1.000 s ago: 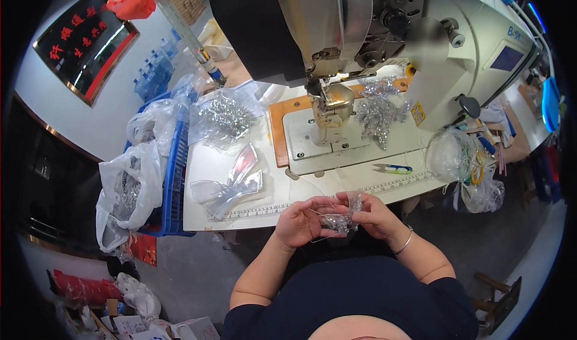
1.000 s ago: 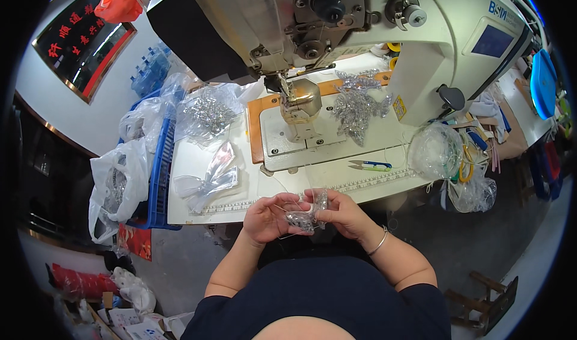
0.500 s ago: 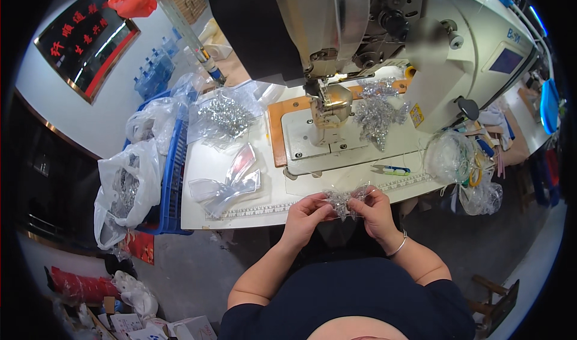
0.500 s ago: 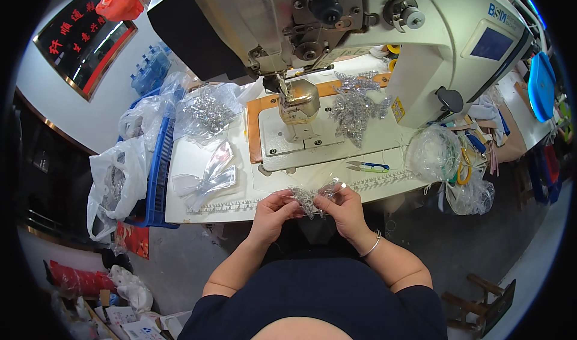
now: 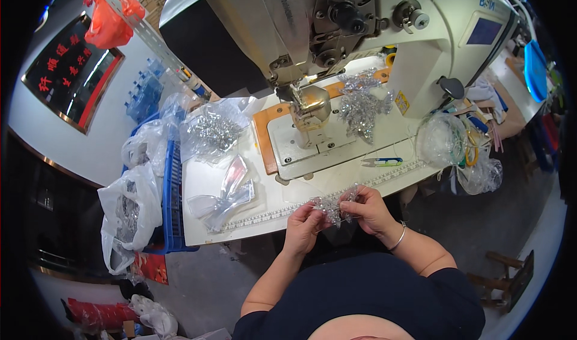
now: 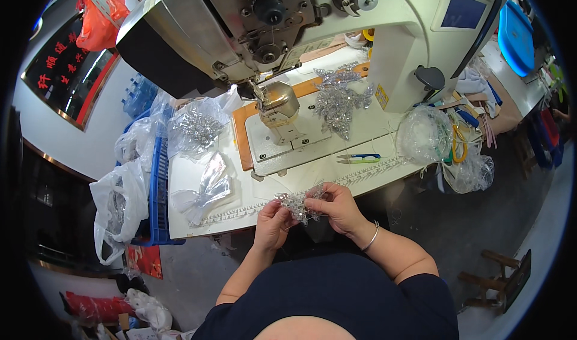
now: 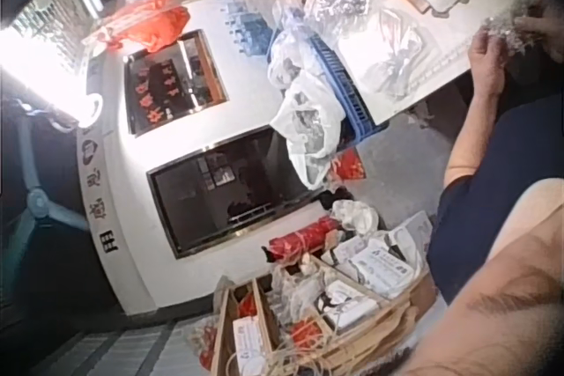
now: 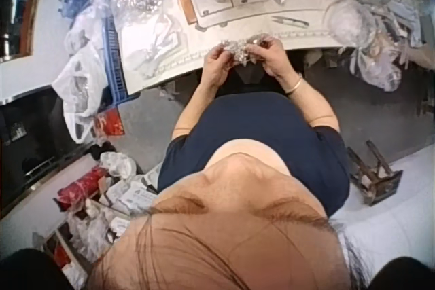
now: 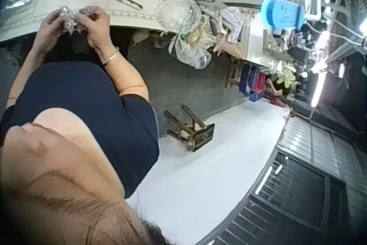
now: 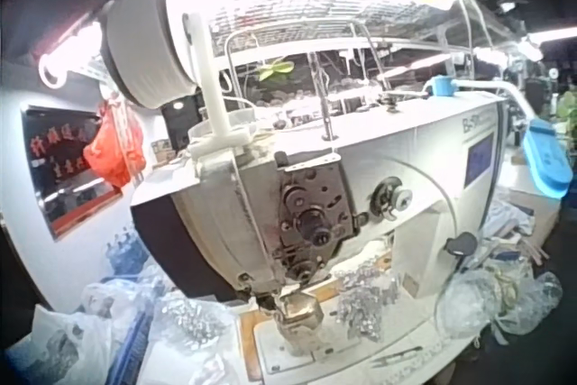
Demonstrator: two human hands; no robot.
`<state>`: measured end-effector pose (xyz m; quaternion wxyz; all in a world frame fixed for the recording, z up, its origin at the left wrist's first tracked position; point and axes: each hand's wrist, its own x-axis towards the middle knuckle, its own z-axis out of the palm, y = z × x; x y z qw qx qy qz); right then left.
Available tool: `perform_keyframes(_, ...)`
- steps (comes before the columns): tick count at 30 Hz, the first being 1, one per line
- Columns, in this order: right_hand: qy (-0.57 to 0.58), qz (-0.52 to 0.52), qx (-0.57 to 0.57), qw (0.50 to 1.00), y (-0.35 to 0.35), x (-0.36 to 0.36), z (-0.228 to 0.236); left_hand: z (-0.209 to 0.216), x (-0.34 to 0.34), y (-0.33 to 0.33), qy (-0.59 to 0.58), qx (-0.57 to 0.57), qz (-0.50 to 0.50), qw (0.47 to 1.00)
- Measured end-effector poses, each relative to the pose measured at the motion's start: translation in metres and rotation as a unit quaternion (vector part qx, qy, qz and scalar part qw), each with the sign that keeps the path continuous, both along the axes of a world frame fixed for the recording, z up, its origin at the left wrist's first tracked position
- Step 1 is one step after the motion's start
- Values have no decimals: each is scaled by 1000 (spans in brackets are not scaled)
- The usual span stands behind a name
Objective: The person sews silver tinsel-like decorations onto clear plastic bows using a sewing machine. They repeatedly pick up a bow, place it under the machine's needle, stitch it, and then remove it to place it on the table. The person handles the items by hand and uses the sewing machine to attach the embellishments.
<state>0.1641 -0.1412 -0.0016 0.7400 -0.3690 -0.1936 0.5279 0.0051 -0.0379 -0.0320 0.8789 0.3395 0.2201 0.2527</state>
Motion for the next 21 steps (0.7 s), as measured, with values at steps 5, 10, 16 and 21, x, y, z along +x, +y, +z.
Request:
perform_keyframes(5,10,-72,-29,997,2,-7,-3,9,7,-12,14,36,56,998)
perform_keyframes(10,-26,-89,-22,995,3,-11,-5,16,7,-6,-7,40,20,999)
perform_keyframes(16,22,7,-36,999,1,3,5,12,4,14,15,68,3,998)
perform_keyframes(21,-5,-37,-40,998,5,3,10,7,2,-4,145,415,283,852)
